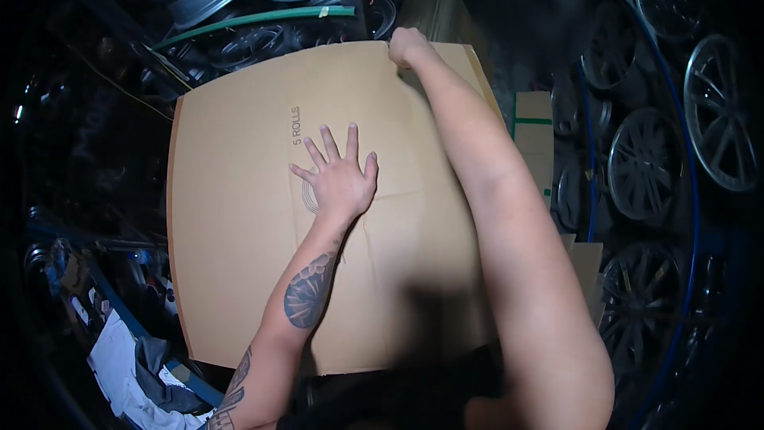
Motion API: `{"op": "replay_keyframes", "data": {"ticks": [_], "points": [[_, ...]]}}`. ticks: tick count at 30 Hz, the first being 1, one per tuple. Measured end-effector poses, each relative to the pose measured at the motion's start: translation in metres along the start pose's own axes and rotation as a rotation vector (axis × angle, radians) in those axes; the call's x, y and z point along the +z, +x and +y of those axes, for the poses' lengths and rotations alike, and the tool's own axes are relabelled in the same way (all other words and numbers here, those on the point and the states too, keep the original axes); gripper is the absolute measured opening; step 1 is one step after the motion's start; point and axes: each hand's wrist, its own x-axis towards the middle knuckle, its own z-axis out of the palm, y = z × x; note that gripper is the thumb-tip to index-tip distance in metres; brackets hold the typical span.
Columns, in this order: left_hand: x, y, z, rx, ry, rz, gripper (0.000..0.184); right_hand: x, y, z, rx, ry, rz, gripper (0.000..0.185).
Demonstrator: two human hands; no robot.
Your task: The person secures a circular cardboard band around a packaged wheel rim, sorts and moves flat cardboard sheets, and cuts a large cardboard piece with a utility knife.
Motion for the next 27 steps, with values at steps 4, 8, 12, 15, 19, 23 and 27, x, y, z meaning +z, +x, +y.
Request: {"op": "replay_keyframes", "data": {"ticks": [4,8,12,15,19,23,27], "points": [[0.002,0.000,-0.001,-0.004,0.027,-0.005,0.070,-0.003,-0.048,0.005,-0.075,-0.047,-0.032,0.030],[0.003,0.000,0.000,-0.007,0.035,-0.010,0.070,0.018,-0.093,0.026,-0.099,-0.002,0.036,0.031],[0.002,0.001,0.001,-0.023,0.032,-0.030,0.070,0.018,-0.161,0.031,-0.077,0.052,0.047,0.033],[0.004,0.002,0.000,-0.024,0.030,-0.047,0.070,0.019,-0.212,0.032,-0.077,0.079,0.044,0.032],[0.003,0.001,0.002,-0.034,0.046,-0.066,0.070,0.025,-0.266,0.032,-0.065,0.078,0.067,0.029],[0.001,0.000,0.002,-0.033,0.048,-0.083,0.069,0.029,-0.312,0.034,-0.056,0.114,0.072,0.027],[0.000,0.001,0.003,-0.038,0.044,-0.101,0.068,0.037,-0.359,0.040,-0.046,0.112,0.071,0.027]]}}
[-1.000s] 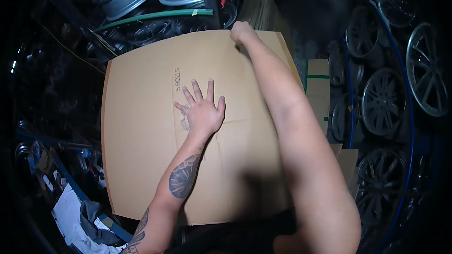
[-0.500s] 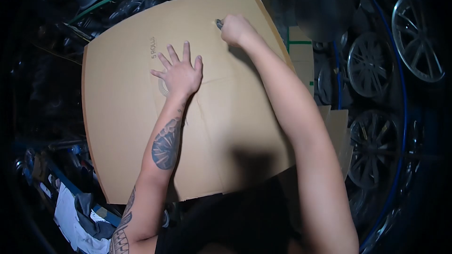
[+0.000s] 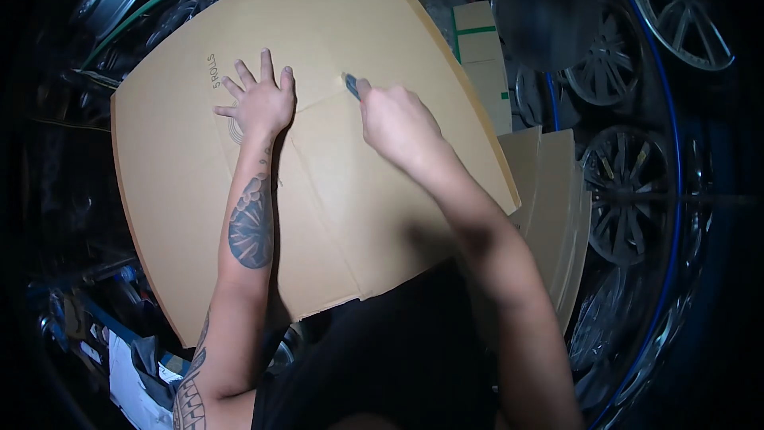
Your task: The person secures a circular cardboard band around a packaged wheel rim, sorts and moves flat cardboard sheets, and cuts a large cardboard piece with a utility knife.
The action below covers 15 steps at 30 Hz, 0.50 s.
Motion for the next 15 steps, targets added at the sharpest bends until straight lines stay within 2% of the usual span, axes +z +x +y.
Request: {"op": "replay_keyframes", "data": {"ticks": [4,6,8,9,11,12,15], "points": [[0.001,0.001,0.000,-0.003,0.008,0.000,0.068,-0.003,-0.069,-0.003,0.067,0.100,-0.073,0.037],[0.004,0.003,-0.002,0.004,0.003,0.015,0.069,-0.003,-0.118,-0.002,0.026,0.079,-0.041,0.039],[0.006,0.003,-0.002,0.008,-0.001,0.020,0.069,-0.007,-0.160,-0.005,0.133,0.059,-0.160,0.041],[0.005,0.002,-0.002,0.009,-0.002,0.018,0.069,-0.010,-0.185,-0.006,0.117,0.044,-0.132,0.041],[0.003,0.002,-0.001,0.011,-0.004,0.013,0.070,-0.027,-0.224,-0.015,0.174,0.001,-0.270,0.046],[0.002,0.002,-0.001,0.010,-0.006,0.010,0.070,-0.040,-0.239,-0.021,0.246,-0.028,-0.435,0.050],[0.003,0.001,-0.001,0.017,-0.012,0.014,0.070,-0.060,-0.275,-0.028,0.365,-0.004,-0.533,0.047]]}}
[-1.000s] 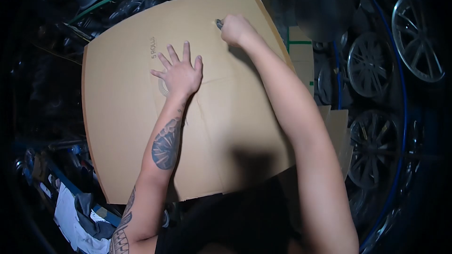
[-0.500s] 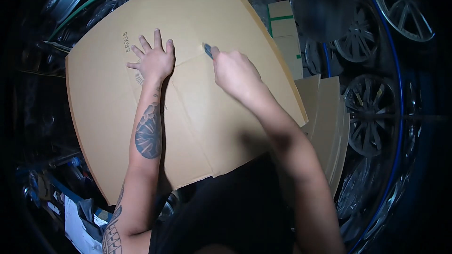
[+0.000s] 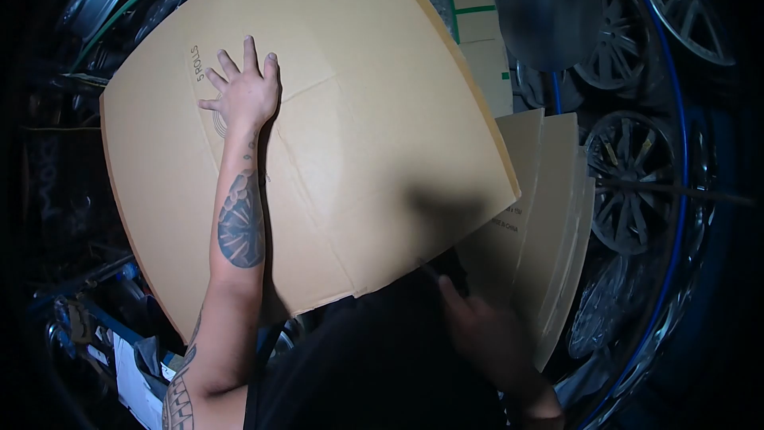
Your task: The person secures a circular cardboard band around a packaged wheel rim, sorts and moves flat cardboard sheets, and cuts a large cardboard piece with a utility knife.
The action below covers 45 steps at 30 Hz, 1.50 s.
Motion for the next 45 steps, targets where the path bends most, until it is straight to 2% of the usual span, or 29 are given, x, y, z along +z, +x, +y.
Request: {"op": "replay_keyframes", "data": {"ticks": [3,5,7,9,13,16,19,21,23,25,28,31,32,36,39,40,42,45], "points": [[-0.002,0.000,0.001,0.000,-0.004,0.011,0.069,-0.019,-0.011,0.016,0.033,0.053,0.027,0.044],[-0.002,-0.001,0.003,0.003,-0.005,0.020,0.069,-0.024,0.007,0.047,-0.066,0.176,0.302,0.044],[-0.001,-0.001,0.003,0.000,0.000,0.036,0.069,-0.014,0.056,0.088,0.046,0.160,0.703,0.046],[-0.002,-0.001,0.002,0.006,-0.003,0.042,0.069,-0.018,0.136,0.106,0.115,0.374,0.987,0.044],[-0.006,-0.003,0.002,0.004,-0.011,0.051,0.070,-0.031,0.288,0.132,0.248,0.532,0.871,0.046],[-0.002,0.000,0.003,0.007,-0.021,0.084,0.074,-0.048,0.338,0.125,0.157,0.423,0.918,0.046],[-0.008,0.002,0.020,0.065,-0.010,0.030,0.075,-0.082,0.318,0.118,0.263,0.398,0.995,0.043],[-0.011,0.032,0.033,0.127,-0.053,0.096,0.075,-0.106,0.307,0.131,0.242,0.358,1.076,0.043],[-0.011,0.089,0.050,0.211,-0.105,0.148,0.073,-0.121,0.312,0.166,0.065,0.284,1.179,0.045],[-0.012,0.150,0.065,0.345,-0.179,0.238,0.068,-0.132,0.324,0.193,-0.034,0.236,1.191,0.046],[0.014,0.250,0.080,0.659,-0.204,0.446,0.062,-0.145,0.338,0.216,-0.096,0.206,1.191,0.046],[0.006,0.292,0.107,0.523,-0.313,0.366,0.050,-0.159,0.339,0.213,-0.117,0.196,1.229,0.045],[0.009,0.305,0.110,0.398,-0.225,0.308,0.039,-0.165,0.335,0.208,-0.069,0.257,1.162,0.045],[0.021,0.309,0.104,0.287,-0.247,0.309,0.031,-0.165,0.360,0.208,-0.184,0.149,1.203,0.050],[0.018,0.307,0.106,0.281,-0.214,0.283,0.028,-0.187,0.381,0.138,-0.297,0.028,1.250,0.048],[0.017,0.306,0.106,0.271,-0.217,0.260,0.026,-0.192,0.401,0.119,-0.426,0.111,1.194,0.049],[0.017,0.307,0.106,0.274,-0.216,0.264,0.027,-0.210,0.437,0.066,-0.531,0.319,0.961,0.051],[0.018,0.307,0.105,0.291,-0.232,0.293,0.027,-0.250,0.475,-0.035,-0.523,0.425,0.602,0.048]]}}
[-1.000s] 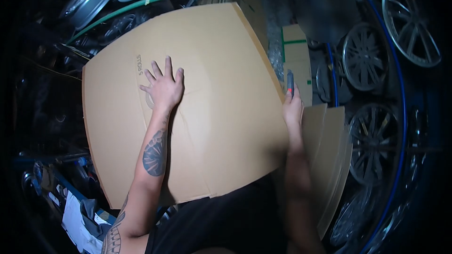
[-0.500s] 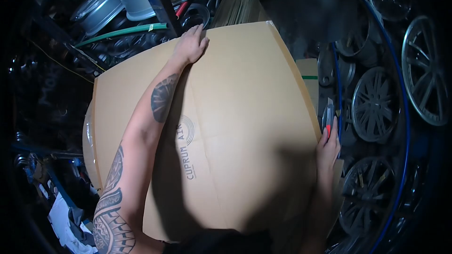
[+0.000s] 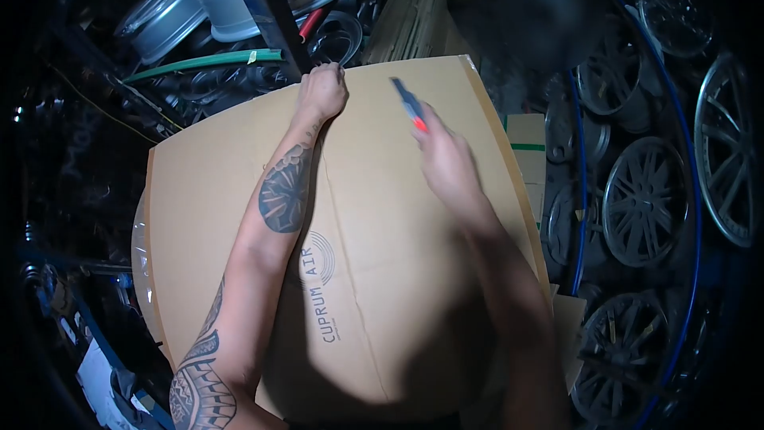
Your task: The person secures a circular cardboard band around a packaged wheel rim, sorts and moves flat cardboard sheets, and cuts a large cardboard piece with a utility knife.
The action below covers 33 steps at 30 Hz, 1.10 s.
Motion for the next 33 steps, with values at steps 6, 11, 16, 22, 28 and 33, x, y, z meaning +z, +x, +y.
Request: {"op": "replay_keyframes", "data": {"ticks": [6,11,16,22,28,33], "points": [[0.005,-0.002,-0.004,0.045,-0.049,0.096,0.031,0.058,0.119,-0.023,-0.053,-0.297,0.003,0.044],[0.011,-0.001,-0.011,0.067,-0.040,0.098,0.027,0.063,0.150,-0.029,-0.128,-0.445,-0.018,0.036],[0.017,0.002,-0.013,0.088,-0.037,0.153,0.029,0.047,0.183,-0.058,0.055,-0.367,-0.272,0.031],[0.006,0.003,-0.006,-0.006,0.009,-0.029,0.023,0.051,0.166,-0.090,0.111,-0.644,-0.315,0.033],[0.009,0.004,-0.006,0.004,-0.061,0.025,0.021,0.049,0.159,-0.083,0.112,-0.667,-0.311,0.034],[0.007,0.000,-0.004,-0.010,-0.044,-0.006,0.020,0.044,0.132,-0.077,0.151,-0.641,-0.383,0.028]]}}
